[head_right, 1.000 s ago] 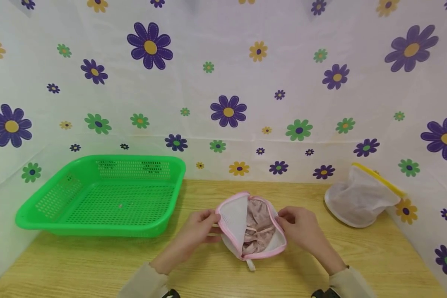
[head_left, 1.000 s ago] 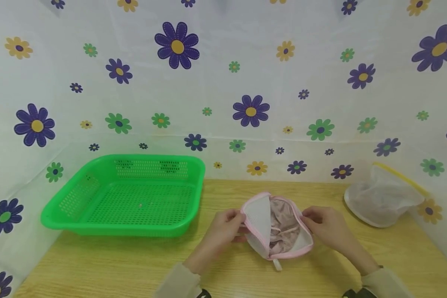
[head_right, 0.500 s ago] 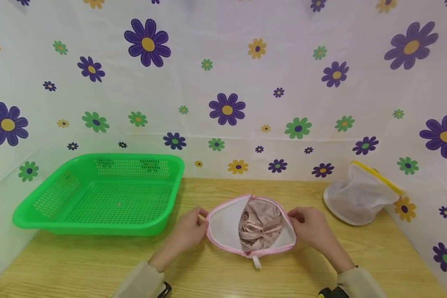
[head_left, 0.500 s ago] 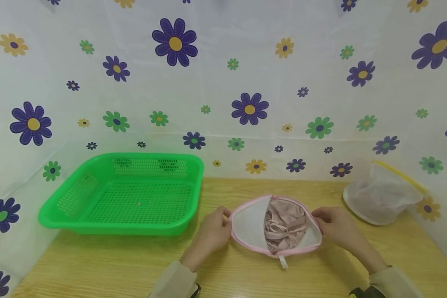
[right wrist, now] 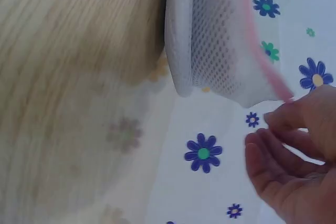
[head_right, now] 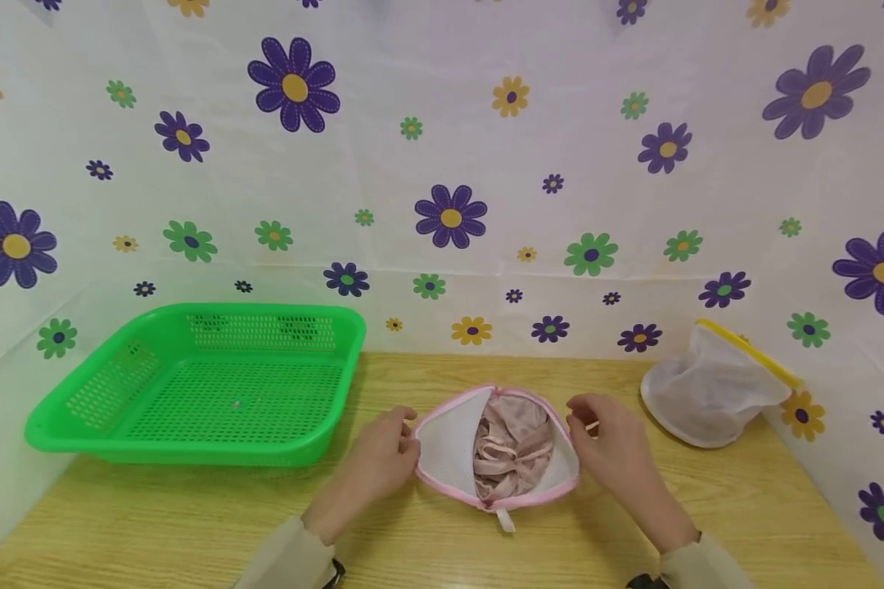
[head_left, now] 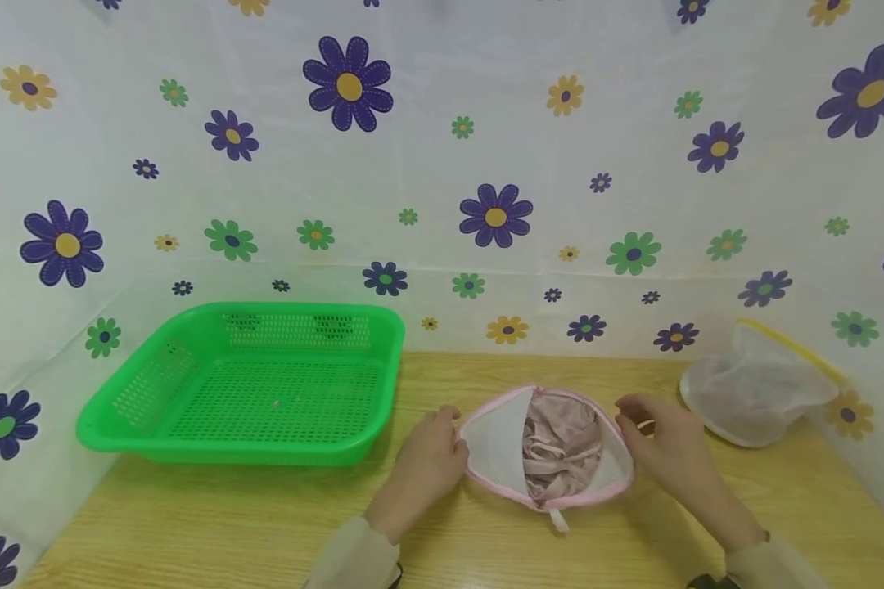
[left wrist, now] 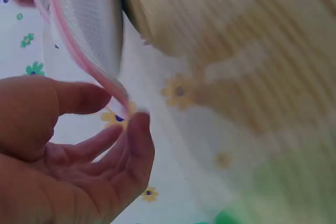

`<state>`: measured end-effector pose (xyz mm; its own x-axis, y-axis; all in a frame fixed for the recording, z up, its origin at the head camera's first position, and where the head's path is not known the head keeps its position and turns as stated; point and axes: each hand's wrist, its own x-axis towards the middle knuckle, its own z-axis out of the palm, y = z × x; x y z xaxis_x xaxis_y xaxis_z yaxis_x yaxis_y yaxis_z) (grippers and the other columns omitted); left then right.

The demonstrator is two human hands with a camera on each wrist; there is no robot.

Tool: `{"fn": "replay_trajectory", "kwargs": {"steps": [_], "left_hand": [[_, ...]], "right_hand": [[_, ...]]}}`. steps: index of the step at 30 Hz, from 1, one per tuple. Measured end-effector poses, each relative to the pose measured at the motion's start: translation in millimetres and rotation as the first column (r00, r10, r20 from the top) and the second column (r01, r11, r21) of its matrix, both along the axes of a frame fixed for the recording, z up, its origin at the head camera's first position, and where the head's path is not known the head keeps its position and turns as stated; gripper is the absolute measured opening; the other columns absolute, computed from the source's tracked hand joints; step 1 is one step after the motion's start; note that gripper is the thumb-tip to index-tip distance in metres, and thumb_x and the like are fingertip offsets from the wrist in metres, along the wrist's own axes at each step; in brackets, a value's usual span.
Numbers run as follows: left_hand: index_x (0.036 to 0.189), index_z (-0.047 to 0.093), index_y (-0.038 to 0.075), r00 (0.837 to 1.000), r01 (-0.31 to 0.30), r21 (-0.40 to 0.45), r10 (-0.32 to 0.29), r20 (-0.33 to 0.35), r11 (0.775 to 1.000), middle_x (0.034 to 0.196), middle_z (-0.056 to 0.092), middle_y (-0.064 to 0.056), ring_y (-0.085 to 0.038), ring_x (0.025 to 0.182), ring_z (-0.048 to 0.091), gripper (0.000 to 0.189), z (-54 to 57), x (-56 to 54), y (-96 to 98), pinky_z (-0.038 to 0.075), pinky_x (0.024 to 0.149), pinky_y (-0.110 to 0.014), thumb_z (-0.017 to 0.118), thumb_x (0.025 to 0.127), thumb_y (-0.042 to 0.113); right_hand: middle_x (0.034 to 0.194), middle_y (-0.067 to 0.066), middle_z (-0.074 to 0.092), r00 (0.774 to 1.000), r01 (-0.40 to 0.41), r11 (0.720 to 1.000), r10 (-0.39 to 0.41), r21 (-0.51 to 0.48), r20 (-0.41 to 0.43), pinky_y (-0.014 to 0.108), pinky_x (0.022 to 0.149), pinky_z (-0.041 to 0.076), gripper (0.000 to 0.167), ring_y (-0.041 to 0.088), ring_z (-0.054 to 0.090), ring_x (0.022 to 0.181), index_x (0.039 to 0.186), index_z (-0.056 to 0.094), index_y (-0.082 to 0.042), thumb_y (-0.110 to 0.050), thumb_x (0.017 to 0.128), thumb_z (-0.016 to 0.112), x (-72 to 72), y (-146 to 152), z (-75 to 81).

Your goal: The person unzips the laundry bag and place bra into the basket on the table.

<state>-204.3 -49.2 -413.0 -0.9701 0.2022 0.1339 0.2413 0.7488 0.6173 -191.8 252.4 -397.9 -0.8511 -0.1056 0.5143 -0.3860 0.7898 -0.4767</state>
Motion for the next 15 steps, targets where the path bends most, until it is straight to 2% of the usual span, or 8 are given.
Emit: {"fn": "replay_trajectory", "kwargs": {"steps": [1,2,5,7,9,11,13,15], "left_hand": [[0.127,0.061,-0.004,0.999,-0.001,-0.021,0.0,-0.044,1.0,0.109,0.066,-0.019,-0.03,0.097,0.064,0.034,1.5,1.3,1.8,0.057,0.078,-0.043,0.062,0.094,0.005],[0.127,0.062,-0.003,0.996,0.003,-0.037,-0.006,-0.091,0.999,0.113,0.064,-0.02,-0.033,0.101,0.063,0.033,3.1,2.8,3.7,0.057,0.081,-0.045,0.063,0.094,0.005],[0.122,0.066,0.002,0.974,0.053,-0.069,-0.067,-0.218,0.996,0.118,0.063,-0.017,-0.032,0.106,0.062,0.027,7.8,7.4,9.4,0.057,0.081,-0.041,0.066,0.095,0.006],[0.118,0.068,0.005,0.958,0.101,-0.083,-0.119,-0.262,0.991,0.115,0.064,-0.012,-0.027,0.104,0.062,0.023,10.1,9.8,12.4,0.057,0.08,-0.037,0.066,0.095,0.009],[0.117,0.069,0.007,0.951,0.153,-0.083,-0.17,-0.26,0.985,0.114,0.065,-0.009,-0.023,0.103,0.062,0.022,11.6,11.4,14.4,0.057,0.082,-0.035,0.066,0.096,0.013],[0.12,0.069,0.006,0.956,0.193,-0.081,-0.206,-0.21,0.978,0.116,0.066,-0.009,-0.022,0.106,0.063,0.026,11.7,11.7,15.4,0.057,0.089,-0.036,0.067,0.097,0.018],[0.128,0.066,0.005,0.965,0.229,-0.084,-0.237,-0.115,0.97,0.124,0.065,-0.011,-0.024,0.114,0.063,0.035,9.9,10.8,15.2,0.056,0.097,-0.04,0.066,0.098,0.025],[0.137,0.06,0.004,0.964,0.266,-0.086,-0.267,0.001,0.96,0.133,0.061,-0.015,-0.027,0.121,0.062,0.047,6.6,10.2,14.1,0.054,0.103,-0.043,0.067,0.098,0.029]], "right_hand": [[0.089,0.013,0.077,0.995,-0.002,1.0,0.002,0.008,-0.101,0.029,0.063,0.059,0.017,0.025,0.072,0.075,0.099,0.073,0.002,0.007,0.082,0.074,1.0,-2,0.5],[0.087,0.011,0.076,0.98,-0.005,1.0,0.009,0.021,-0.199,0.025,0.061,0.058,0.019,0.023,0.07,0.073,0.096,0.074,0.001,0.01,0.079,0.075,2.2,-4,1.7],[0.086,0.007,0.074,0.918,-0.032,0.999,0.041,0.03,-0.395,0.013,0.066,0.052,0.02,0.019,0.067,0.071,0.094,0.074,-0.001,0.011,0.077,0.072,9.4,-12,8.5],[0.088,0.007,0.073,0.881,-0.08,0.996,0.083,0.027,-0.466,0.012,0.07,0.052,0.018,0.017,0.066,0.072,0.093,0.074,-0.001,0.008,0.078,0.069,14.3,-19,13.8],[0.088,0.004,0.073,0.873,-0.127,0.991,0.131,0.039,-0.47,0.012,0.071,0.052,0.018,0.015,0.066,0.072,0.095,0.074,-0.003,0.005,0.08,0.068,18.9,-27,18.3],[0.087,0.001,0.073,0.891,-0.152,0.986,0.165,0.066,-0.422,0.016,0.068,0.054,0.018,0.012,0.067,0.072,0.095,0.073,-0.004,0.004,0.08,0.07,20.7,-34,19.6],[0.086,0.001,0.074,0.933,-0.156,0.985,0.172,0.077,-0.315,0.019,0.065,0.056,0.02,0.012,0.068,0.072,0.096,0.073,-0.004,0.006,0.079,0.073,20.8,-38,18.2],[0.085,0.004,0.075,0.974,-0.117,0.991,0.128,0.066,-0.187,0.023,0.064,0.058,0.018,0.013,0.069,0.073,0.096,0.073,-0.003,0.006,0.081,0.074,20.1,-39,14.5]]}}
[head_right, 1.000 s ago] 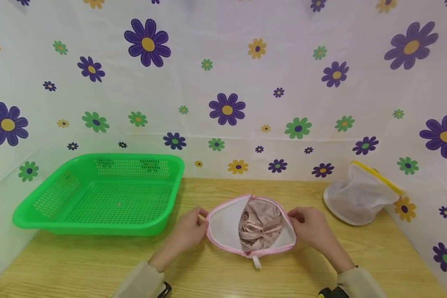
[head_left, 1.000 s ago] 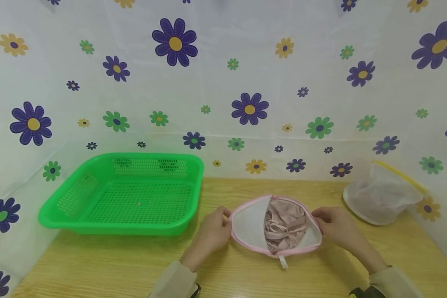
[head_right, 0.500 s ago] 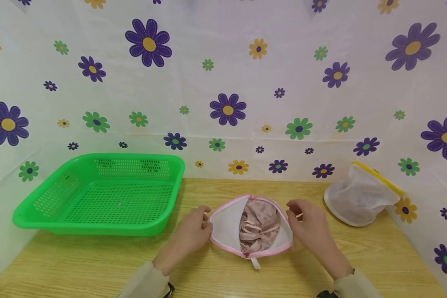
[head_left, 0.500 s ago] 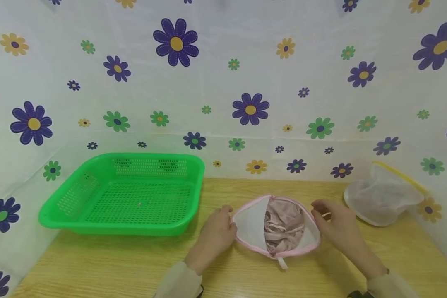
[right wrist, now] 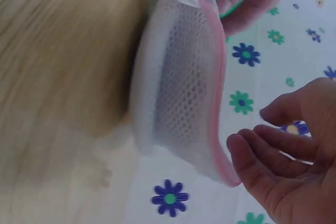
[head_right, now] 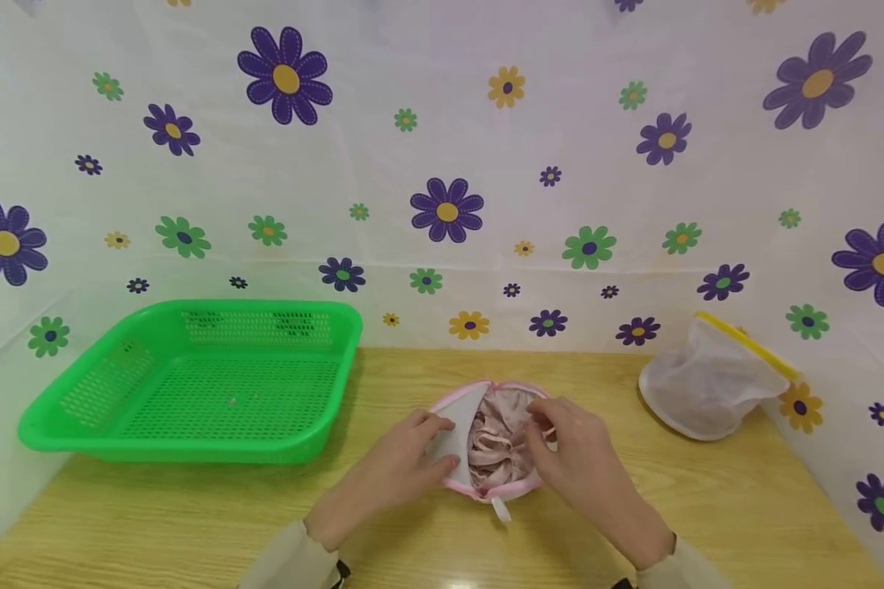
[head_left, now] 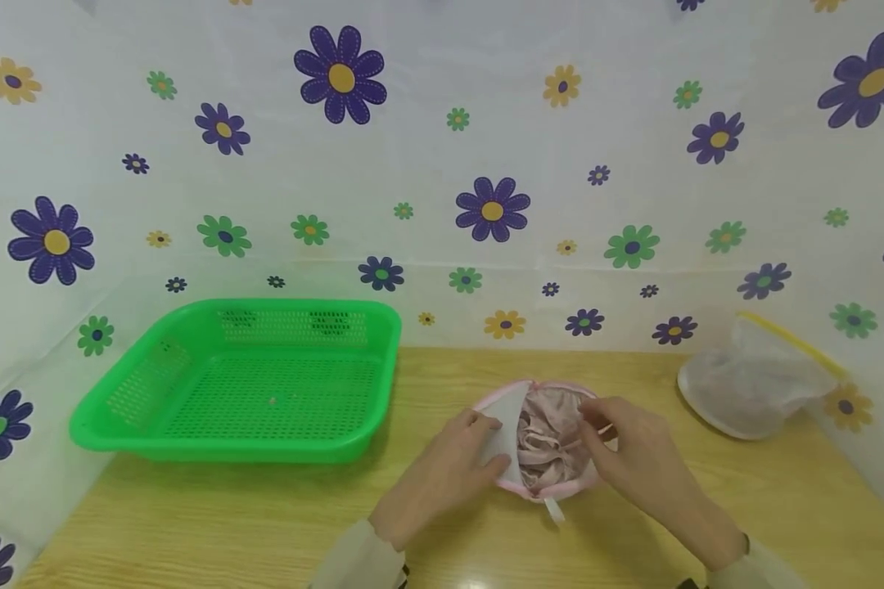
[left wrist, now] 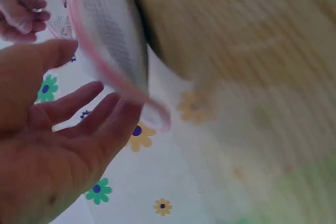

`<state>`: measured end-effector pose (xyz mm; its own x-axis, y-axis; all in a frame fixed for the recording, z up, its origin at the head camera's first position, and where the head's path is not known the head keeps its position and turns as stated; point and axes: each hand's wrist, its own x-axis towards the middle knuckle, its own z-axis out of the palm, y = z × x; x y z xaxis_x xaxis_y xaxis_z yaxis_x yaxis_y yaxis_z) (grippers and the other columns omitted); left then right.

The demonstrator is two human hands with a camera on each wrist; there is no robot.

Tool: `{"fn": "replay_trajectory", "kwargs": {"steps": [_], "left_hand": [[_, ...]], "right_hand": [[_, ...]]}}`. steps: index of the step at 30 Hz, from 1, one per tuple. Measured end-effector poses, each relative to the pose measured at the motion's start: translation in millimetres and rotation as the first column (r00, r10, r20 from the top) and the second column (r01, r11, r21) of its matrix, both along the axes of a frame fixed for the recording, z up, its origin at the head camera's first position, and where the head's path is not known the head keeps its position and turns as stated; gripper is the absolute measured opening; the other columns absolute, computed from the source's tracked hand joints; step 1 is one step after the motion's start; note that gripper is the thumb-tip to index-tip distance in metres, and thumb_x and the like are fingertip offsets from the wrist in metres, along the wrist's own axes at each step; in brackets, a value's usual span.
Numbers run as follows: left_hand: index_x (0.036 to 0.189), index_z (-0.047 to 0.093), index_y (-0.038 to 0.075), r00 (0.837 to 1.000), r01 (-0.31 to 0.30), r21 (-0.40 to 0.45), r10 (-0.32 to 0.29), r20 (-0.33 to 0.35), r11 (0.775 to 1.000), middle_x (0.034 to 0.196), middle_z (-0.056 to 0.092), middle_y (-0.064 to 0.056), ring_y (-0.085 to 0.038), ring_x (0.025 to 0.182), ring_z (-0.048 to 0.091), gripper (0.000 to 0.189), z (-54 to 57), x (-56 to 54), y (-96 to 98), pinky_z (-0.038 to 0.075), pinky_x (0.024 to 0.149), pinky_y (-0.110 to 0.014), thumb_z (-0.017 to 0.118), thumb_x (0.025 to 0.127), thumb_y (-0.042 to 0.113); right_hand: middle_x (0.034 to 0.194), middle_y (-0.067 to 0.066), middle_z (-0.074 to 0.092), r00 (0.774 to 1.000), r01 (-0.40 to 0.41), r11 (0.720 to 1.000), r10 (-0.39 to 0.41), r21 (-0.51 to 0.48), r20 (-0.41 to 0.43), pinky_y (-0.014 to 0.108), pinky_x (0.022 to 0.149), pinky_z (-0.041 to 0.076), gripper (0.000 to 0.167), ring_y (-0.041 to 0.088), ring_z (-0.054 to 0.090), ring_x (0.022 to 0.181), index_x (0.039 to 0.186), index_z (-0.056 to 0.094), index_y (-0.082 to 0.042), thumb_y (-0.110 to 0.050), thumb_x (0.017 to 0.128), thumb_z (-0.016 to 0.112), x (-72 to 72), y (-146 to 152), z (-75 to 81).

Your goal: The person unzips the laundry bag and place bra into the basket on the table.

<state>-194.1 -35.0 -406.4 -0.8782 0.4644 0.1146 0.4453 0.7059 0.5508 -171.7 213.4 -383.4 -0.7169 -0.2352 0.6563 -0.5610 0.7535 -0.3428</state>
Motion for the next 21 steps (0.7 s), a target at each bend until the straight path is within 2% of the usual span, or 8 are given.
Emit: {"fn": "replay_trajectory", "kwargs": {"steps": [2,5,7,12,14,16,17,21], "left_hand": [[0.144,0.053,0.004,0.996,0.021,-0.039,-0.018,0.083,0.999,0.139,0.057,-0.018,-0.029,0.123,0.061,0.057,-2.8,-0.7,-2.4,0.053,0.105,-0.045,0.069,0.097,0.033],[0.149,0.046,0.003,0.991,0.051,-0.081,-0.041,0.127,0.995,0.14,0.055,-0.021,-0.029,0.12,0.062,0.069,-5.1,-1.5,-5.8,0.055,0.102,-0.044,0.073,0.094,0.034],[0.15,0.042,0.002,0.993,0.061,-0.111,-0.049,0.111,0.992,0.139,0.055,-0.023,-0.03,0.119,0.062,0.073,-4.8,-2.3,-7.5,0.055,0.102,-0.044,0.075,0.092,0.034],[0.154,0.034,-0.004,0.994,0.065,-0.152,-0.052,0.092,0.986,0.147,0.05,-0.026,-0.035,0.129,0.058,0.087,-4.2,-3.4,-9.3,0.05,0.109,-0.047,0.078,0.089,0.033],[0.156,0.033,-0.004,0.995,0.063,-0.159,-0.049,0.091,0.985,0.15,0.048,-0.027,-0.036,0.133,0.056,0.09,-4.6,-3.6,-9.4,0.048,0.112,-0.047,0.079,0.088,0.034],[0.156,0.032,-0.005,0.995,0.062,-0.17,-0.048,0.086,0.983,0.153,0.047,-0.026,-0.036,0.137,0.053,0.092,-4.9,-4.4,-9.3,0.045,0.115,-0.047,0.079,0.088,0.035],[0.156,0.033,-0.004,0.996,0.062,-0.175,-0.049,0.08,0.983,0.153,0.047,-0.025,-0.036,0.137,0.053,0.092,-5.0,-4.7,-9.2,0.045,0.115,-0.046,0.08,0.088,0.035],[0.154,0.037,-0.005,0.997,0.068,-0.195,-0.06,0.049,0.978,0.151,0.051,-0.023,-0.035,0.134,0.056,0.09,-2.9,-5.3,-9.8,0.046,0.114,-0.045,0.081,0.087,0.035]], "right_hand": [[0.086,0.007,0.076,0.989,0.061,0.998,-0.06,-0.004,0.138,0.029,0.065,0.061,0.015,0.016,0.07,0.074,0.096,0.074,-0.001,0.005,0.083,0.073,-2.2,1,-3.4],[0.09,0.01,0.076,0.933,0.149,0.989,-0.143,0.007,0.33,0.036,0.071,0.062,0.013,0.019,0.071,0.079,0.1,0.074,0.0,-0.003,0.088,0.071,-5.6,6,-6.9],[0.094,0.011,0.076,0.882,0.191,0.981,-0.179,0.016,0.436,0.04,0.075,0.061,0.019,0.022,0.072,0.083,0.105,0.072,0.0,-0.01,0.09,0.07,-8.7,8,-8.7],[0.107,0.021,0.072,0.726,0.27,0.963,-0.21,0.009,0.655,0.042,0.078,0.06,0.042,0.029,0.069,0.094,0.119,0.062,0.005,-0.027,0.093,0.07,-17.5,10,-13.1],[0.112,0.024,0.07,0.687,0.282,0.959,-0.208,0.009,0.696,0.044,0.08,0.06,0.049,0.031,0.068,0.098,0.123,0.059,0.007,-0.03,0.094,0.07,-20.4,10,-14.9],[0.114,0.024,0.07,0.682,0.277,0.961,-0.199,0.003,0.703,0.046,0.084,0.06,0.052,0.033,0.069,0.101,0.126,0.058,0.006,-0.033,0.093,0.071,-22.2,10,-16.3],[0.115,0.024,0.07,0.692,0.267,0.964,-0.191,-0.002,0.697,0.047,0.084,0.06,0.053,0.034,0.069,0.102,0.126,0.058,0.006,-0.032,0.093,0.072,-22.4,10,-16.5],[0.116,0.023,0.069,0.791,0.176,0.984,-0.128,-0.023,0.599,0.047,0.088,0.061,0.05,0.038,0.069,0.108,0.128,0.059,0.005,-0.025,0.092,0.075,-20.4,10,-19.5]]}}
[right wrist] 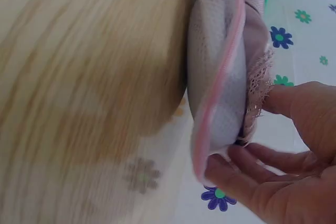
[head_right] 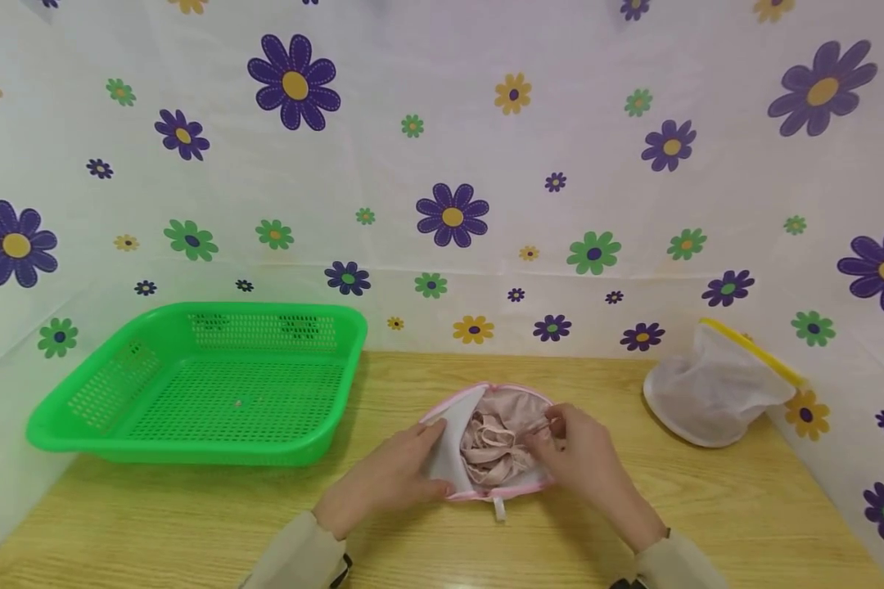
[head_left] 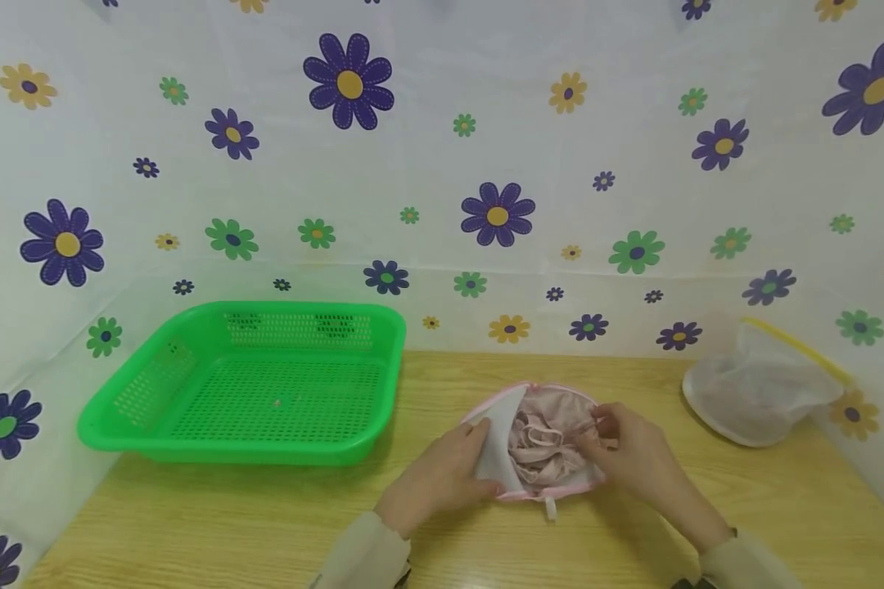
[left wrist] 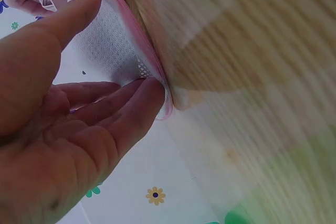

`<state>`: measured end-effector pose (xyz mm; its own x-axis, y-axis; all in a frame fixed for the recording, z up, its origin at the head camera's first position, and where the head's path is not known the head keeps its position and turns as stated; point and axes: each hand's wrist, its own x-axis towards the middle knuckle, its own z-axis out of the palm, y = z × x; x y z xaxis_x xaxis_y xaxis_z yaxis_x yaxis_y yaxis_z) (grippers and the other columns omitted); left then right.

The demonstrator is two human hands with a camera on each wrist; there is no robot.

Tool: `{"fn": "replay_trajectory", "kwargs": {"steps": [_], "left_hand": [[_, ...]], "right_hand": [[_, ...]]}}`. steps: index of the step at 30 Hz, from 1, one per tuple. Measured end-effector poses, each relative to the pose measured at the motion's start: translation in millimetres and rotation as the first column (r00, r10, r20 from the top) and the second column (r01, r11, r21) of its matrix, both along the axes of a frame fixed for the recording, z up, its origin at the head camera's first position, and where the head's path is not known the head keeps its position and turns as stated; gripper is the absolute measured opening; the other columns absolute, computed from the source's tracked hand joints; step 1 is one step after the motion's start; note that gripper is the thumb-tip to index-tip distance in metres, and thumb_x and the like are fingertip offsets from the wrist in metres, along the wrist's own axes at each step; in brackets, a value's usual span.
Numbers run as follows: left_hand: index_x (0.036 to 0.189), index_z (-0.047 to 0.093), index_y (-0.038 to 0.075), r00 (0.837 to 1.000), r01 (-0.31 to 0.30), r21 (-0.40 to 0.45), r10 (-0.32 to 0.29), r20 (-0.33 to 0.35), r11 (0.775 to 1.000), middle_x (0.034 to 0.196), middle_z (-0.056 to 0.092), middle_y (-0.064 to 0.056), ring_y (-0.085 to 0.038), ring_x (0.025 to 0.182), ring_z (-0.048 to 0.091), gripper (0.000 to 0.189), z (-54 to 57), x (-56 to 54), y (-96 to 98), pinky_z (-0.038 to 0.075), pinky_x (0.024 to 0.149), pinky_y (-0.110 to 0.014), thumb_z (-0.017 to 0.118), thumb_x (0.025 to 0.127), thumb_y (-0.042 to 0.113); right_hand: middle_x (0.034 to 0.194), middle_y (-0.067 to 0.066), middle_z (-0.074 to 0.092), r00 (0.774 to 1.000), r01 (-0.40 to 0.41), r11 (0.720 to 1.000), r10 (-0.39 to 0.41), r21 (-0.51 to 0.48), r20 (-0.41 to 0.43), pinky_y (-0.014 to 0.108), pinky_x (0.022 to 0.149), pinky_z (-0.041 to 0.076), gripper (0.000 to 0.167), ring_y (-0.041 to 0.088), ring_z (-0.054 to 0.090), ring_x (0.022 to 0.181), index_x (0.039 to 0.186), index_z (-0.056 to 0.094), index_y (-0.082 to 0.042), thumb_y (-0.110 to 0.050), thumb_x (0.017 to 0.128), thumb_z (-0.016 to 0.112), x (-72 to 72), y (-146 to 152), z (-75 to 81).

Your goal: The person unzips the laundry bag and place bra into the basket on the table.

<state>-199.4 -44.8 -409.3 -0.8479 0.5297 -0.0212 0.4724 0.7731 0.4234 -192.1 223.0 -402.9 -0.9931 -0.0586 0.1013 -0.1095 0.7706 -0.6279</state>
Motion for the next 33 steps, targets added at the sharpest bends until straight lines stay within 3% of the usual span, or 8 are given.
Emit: {"fn": "replay_trajectory", "kwargs": {"steps": [3,7,9,11,16,22,28,33], "left_hand": [[0.151,0.041,-0.005,1.0,0.011,-0.018,-0.011,-0.021,1.0,0.144,0.057,-0.021,-0.033,0.129,0.059,0.086,0.6,0.4,0.3,0.048,0.112,-0.044,0.081,0.086,0.036],[0.147,0.045,-0.004,1.0,0.014,-0.031,-0.015,-0.027,0.999,0.137,0.062,-0.019,-0.032,0.125,0.062,0.082,0.1,-0.5,1.7,0.05,0.11,-0.043,0.081,0.086,0.037],[0.147,0.046,-0.003,0.999,0.013,-0.031,-0.014,-0.03,0.999,0.135,0.062,-0.019,-0.032,0.124,0.062,0.081,-0.1,-1.0,2.1,0.05,0.11,-0.043,0.082,0.086,0.037],[0.146,0.047,-0.003,0.999,0.01,-0.031,-0.011,-0.032,0.999,0.134,0.063,-0.019,-0.032,0.122,0.063,0.081,0.1,-1.3,2.1,0.05,0.109,-0.043,0.082,0.086,0.037],[0.147,0.046,-0.003,0.999,0.002,-0.033,-0.003,-0.033,0.999,0.132,0.064,-0.019,-0.032,0.121,0.063,0.081,0.7,-1.4,1.2,0.051,0.107,-0.043,0.082,0.086,0.036],[0.151,0.042,-0.004,1.0,0.004,-0.036,-0.004,-0.018,0.999,0.143,0.058,-0.021,-0.034,0.128,0.06,0.085,1.0,0.2,0.7,0.048,0.112,-0.045,0.081,0.086,0.035],[0.152,0.039,-0.006,1.0,0.01,-0.026,-0.011,-0.027,1.0,0.148,0.054,-0.024,-0.037,0.134,0.056,0.088,0.4,1.4,-0.3,0.044,0.116,-0.046,0.081,0.086,0.033],[0.154,0.038,-0.005,1.0,0.008,-0.031,-0.009,-0.017,0.999,0.152,0.051,-0.022,-0.035,0.137,0.054,0.087,0.0,1.6,-0.6,0.043,0.117,-0.045,0.08,0.088,0.034]], "right_hand": [[0.113,0.021,0.067,0.964,-0.101,0.991,0.119,0.087,-0.24,0.043,0.084,0.062,0.043,0.035,0.069,0.102,0.122,0.064,0.006,-0.013,0.086,0.08,2.7,-1,-5.1],[0.11,0.016,0.063,0.789,-0.152,0.946,0.291,0.288,-0.541,0.042,0.079,0.062,0.039,0.029,0.065,0.1,0.109,0.07,0.0,-0.005,0.075,0.088,4.8,-4,-6.5],[0.115,0.014,0.064,0.725,-0.186,0.92,0.366,0.346,-0.584,0.042,0.083,0.061,0.038,0.028,0.064,0.106,0.107,0.072,-0.003,-0.009,0.074,0.089,6.1,-6,-4.4],[0.119,0.012,0.066,0.695,-0.228,0.888,0.436,0.4,-0.571,0.043,0.087,0.061,0.041,0.029,0.064,0.111,0.111,0.073,-0.005,-0.018,0.075,0.089,6.9,-7,-1.5],[0.126,0.012,0.07,0.678,-0.313,0.778,0.585,0.545,-0.445,0.046,0.097,0.057,0.055,0.03,0.067,0.117,0.119,0.072,-0.005,-0.037,0.077,0.086,6.0,-13,1.3],[0.124,0.012,0.071,0.748,-0.386,0.723,0.609,0.573,-0.263,0.043,0.094,0.059,0.053,0.028,0.07,0.11,0.12,0.071,-0.003,-0.039,0.084,0.082,1.0,-16,2.9],[0.097,0.001,0.073,0.784,-0.453,0.722,0.602,0.523,-0.151,0.034,0.078,0.059,0.032,0.016,0.067,0.086,0.103,0.074,-0.006,-0.027,0.081,0.082,-7.9,-16,2.4],[0.068,-0.013,0.056,0.793,-0.476,0.782,0.58,0.402,-0.187,0.017,0.058,0.038,0.015,-0.004,0.04,0.063,0.076,0.065,-0.017,-0.009,0.077,0.077,-18.1,-9,-3.4]]}}
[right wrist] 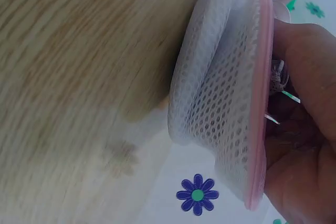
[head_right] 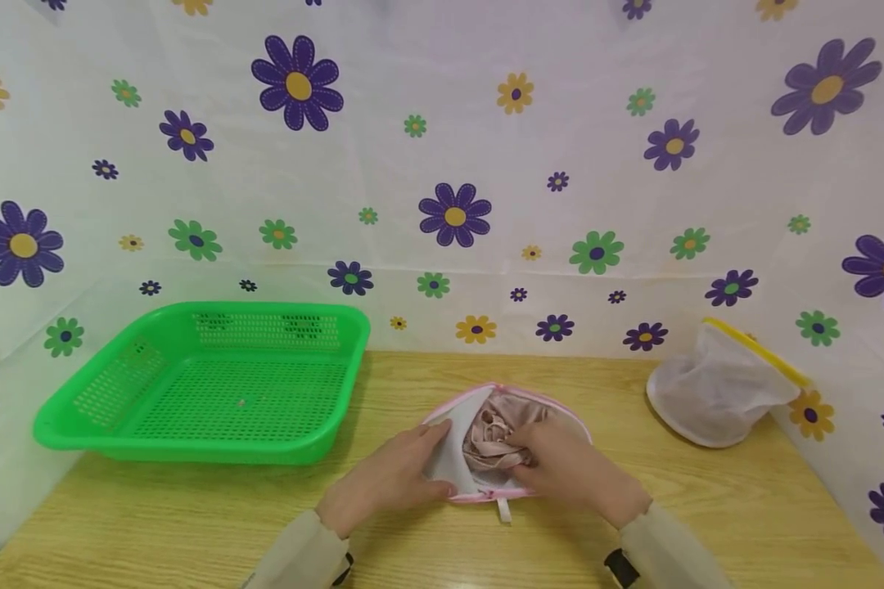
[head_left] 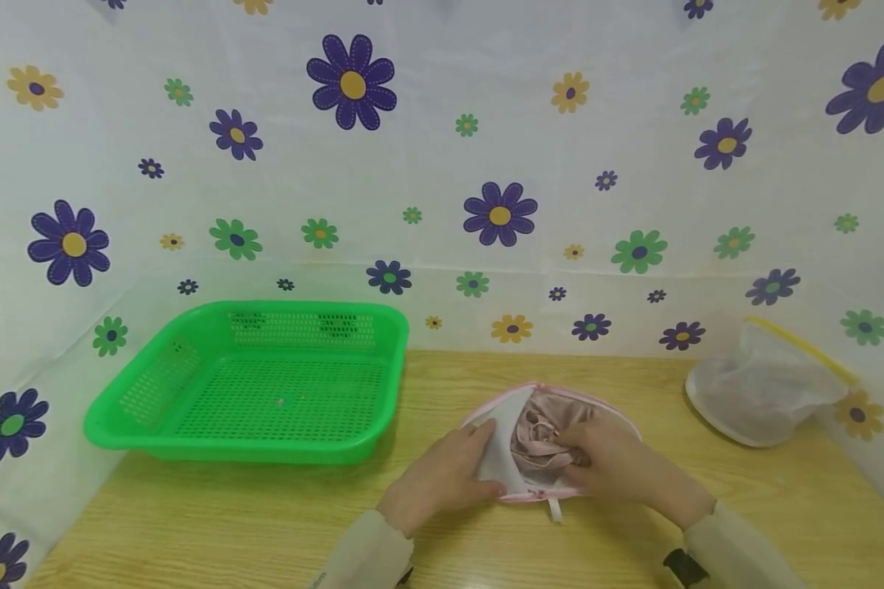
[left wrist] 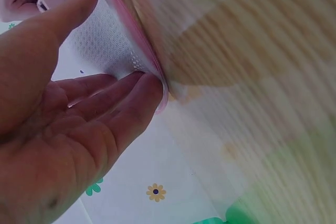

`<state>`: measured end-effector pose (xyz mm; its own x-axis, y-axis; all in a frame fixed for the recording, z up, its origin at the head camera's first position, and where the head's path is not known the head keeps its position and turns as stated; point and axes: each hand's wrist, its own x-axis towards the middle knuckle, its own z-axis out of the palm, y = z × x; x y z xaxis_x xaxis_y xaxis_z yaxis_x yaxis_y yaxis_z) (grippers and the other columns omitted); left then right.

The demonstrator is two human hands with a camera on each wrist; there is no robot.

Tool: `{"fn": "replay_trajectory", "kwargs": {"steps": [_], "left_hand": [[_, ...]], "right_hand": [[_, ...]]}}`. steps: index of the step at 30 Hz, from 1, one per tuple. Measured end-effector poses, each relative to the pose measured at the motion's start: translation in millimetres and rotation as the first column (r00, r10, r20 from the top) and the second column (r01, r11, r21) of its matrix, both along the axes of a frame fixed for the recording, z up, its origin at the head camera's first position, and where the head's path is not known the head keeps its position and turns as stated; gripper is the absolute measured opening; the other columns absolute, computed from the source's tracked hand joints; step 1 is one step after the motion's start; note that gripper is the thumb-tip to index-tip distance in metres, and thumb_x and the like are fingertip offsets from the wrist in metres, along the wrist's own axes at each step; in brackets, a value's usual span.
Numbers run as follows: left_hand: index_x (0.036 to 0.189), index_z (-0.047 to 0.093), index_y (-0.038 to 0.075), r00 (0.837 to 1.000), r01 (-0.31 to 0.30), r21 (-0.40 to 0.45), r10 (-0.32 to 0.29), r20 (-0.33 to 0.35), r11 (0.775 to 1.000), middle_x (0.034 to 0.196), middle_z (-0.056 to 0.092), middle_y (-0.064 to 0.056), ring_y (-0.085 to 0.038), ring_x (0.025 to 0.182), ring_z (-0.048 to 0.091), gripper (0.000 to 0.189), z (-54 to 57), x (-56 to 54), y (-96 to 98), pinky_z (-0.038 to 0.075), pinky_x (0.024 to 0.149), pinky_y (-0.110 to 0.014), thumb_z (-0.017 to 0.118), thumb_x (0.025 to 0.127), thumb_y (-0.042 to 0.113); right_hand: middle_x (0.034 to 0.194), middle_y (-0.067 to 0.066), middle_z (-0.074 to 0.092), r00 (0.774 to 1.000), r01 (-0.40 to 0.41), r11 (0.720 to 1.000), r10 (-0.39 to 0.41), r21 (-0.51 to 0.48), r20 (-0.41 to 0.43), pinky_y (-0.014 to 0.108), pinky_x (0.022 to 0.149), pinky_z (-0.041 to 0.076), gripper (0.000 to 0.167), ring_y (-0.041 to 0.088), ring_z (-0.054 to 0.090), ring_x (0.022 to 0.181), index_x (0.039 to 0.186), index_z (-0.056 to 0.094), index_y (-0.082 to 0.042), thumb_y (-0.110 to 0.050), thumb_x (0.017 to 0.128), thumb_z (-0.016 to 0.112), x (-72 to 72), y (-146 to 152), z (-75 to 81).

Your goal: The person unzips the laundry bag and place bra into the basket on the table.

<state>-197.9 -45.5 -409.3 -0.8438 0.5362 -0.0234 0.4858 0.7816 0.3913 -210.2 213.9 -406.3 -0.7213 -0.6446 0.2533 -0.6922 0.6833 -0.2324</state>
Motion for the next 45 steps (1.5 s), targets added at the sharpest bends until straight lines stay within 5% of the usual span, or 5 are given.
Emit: {"fn": "replay_trajectory", "kwargs": {"steps": [13,22,30,38,45], "left_hand": [[0.155,0.036,-0.004,1.0,0.004,0.01,-0.004,0.004,1.0,0.154,0.048,-0.022,-0.035,0.14,0.052,0.088,-0.3,-4.0,0.7,0.042,0.118,-0.045,0.079,0.088,0.035],[0.155,0.037,-0.003,1.0,0.006,0.014,-0.006,-0.004,1.0,0.154,0.048,-0.021,-0.034,0.14,0.051,0.088,1.8,-3.7,0.8,0.043,0.117,-0.044,0.079,0.088,0.035],[0.154,0.038,-0.003,1.0,0.016,0.019,-0.015,-0.005,1.0,0.154,0.049,-0.02,-0.034,0.14,0.052,0.084,2.9,-4.1,0.9,0.043,0.118,-0.044,0.077,0.09,0.035],[0.155,0.037,0.0,0.996,0.007,0.067,-0.013,0.092,0.998,0.156,0.047,-0.02,-0.033,0.143,0.049,0.08,-1.5,-2.8,-2.3,0.041,0.119,-0.046,0.071,0.094,0.04],[0.147,0.051,0.006,0.997,0.066,0.153,-0.058,-0.055,0.986,0.145,0.06,-0.009,-0.026,0.131,0.059,0.057,6.6,20.1,-20.7,0.048,0.112,-0.042,0.066,0.099,0.031]], "right_hand": [[0.081,-0.008,0.066,0.961,0.035,0.978,0.022,-0.204,0.274,0.019,0.059,0.044,0.005,-0.002,0.045,0.065,0.092,0.073,-0.017,-0.017,0.09,0.078,-15.2,24,2.7],[0.11,0.017,0.075,0.917,0.122,0.961,-0.014,-0.247,0.398,0.019,0.064,0.049,0.028,-0.002,0.053,0.073,0.115,0.075,-0.003,-0.017,0.091,0.075,-20.1,38,3.8],[0.093,0.006,0.069,0.807,0.207,0.894,0.073,-0.397,0.586,0.02,0.062,0.049,0.024,0.004,0.056,0.074,0.114,0.074,-0.003,-0.016,0.094,0.072,-18.9,51,4.9],[0.091,-0.004,0.067,0.874,0.143,0.958,-0.005,-0.248,0.485,0.02,0.065,0.049,0.021,0.002,0.055,0.077,0.107,0.074,-0.016,-0.018,0.086,0.078,-4.9,43,15.3],[0.099,-0.011,0.065,0.975,0.006,0.998,0.008,-0.064,0.22,0.022,0.072,0.048,0.027,0.0,0.051,0.084,0.101,0.076,-0.017,-0.012,0.074,0.079,14.0,31,29.7]]}}
